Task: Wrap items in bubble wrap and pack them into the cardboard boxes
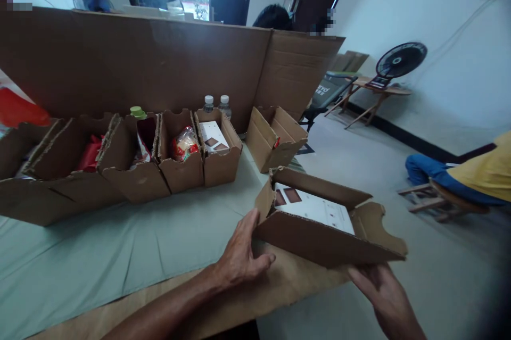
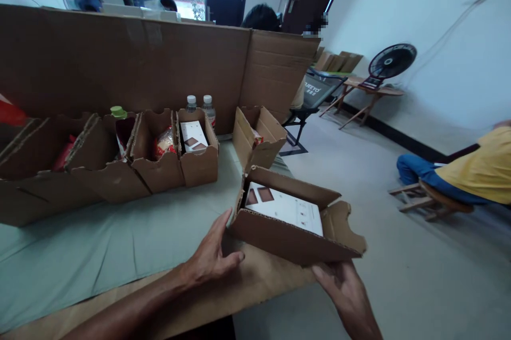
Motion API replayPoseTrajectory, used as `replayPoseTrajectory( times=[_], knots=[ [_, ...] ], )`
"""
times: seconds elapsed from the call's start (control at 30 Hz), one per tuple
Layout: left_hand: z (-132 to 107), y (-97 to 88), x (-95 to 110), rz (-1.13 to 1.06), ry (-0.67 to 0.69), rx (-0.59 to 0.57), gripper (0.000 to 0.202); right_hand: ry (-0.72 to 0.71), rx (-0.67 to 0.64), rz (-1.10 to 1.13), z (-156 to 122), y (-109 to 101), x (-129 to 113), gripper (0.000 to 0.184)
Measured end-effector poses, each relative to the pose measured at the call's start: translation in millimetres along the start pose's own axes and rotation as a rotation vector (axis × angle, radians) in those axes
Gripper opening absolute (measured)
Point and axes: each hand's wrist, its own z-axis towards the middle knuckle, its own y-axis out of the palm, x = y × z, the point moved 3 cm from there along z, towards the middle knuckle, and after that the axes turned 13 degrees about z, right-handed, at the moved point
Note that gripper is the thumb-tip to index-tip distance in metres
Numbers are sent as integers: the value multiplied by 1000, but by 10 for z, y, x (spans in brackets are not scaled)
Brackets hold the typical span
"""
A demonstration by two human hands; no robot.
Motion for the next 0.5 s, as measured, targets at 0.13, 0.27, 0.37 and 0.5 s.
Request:
replayPoseTrajectory(
  times=[0.13,0.27,0.37,0.5],
  knots=[
    [-56,65,-102,-11,-20,134,94,7,-31,127,309,584,-105,62],
    [-104,-65,-261,40,-67,273,92,-46,-136,205,803,1146,-233,70],
    [-59,-183,-348,61,-83,324,90,-64,-214,288,1031,1370,-232,71],
    [-40,-283,-447,95,-86,338,86,-79,-191,431,1350,1252,-190,56]
  ],
)
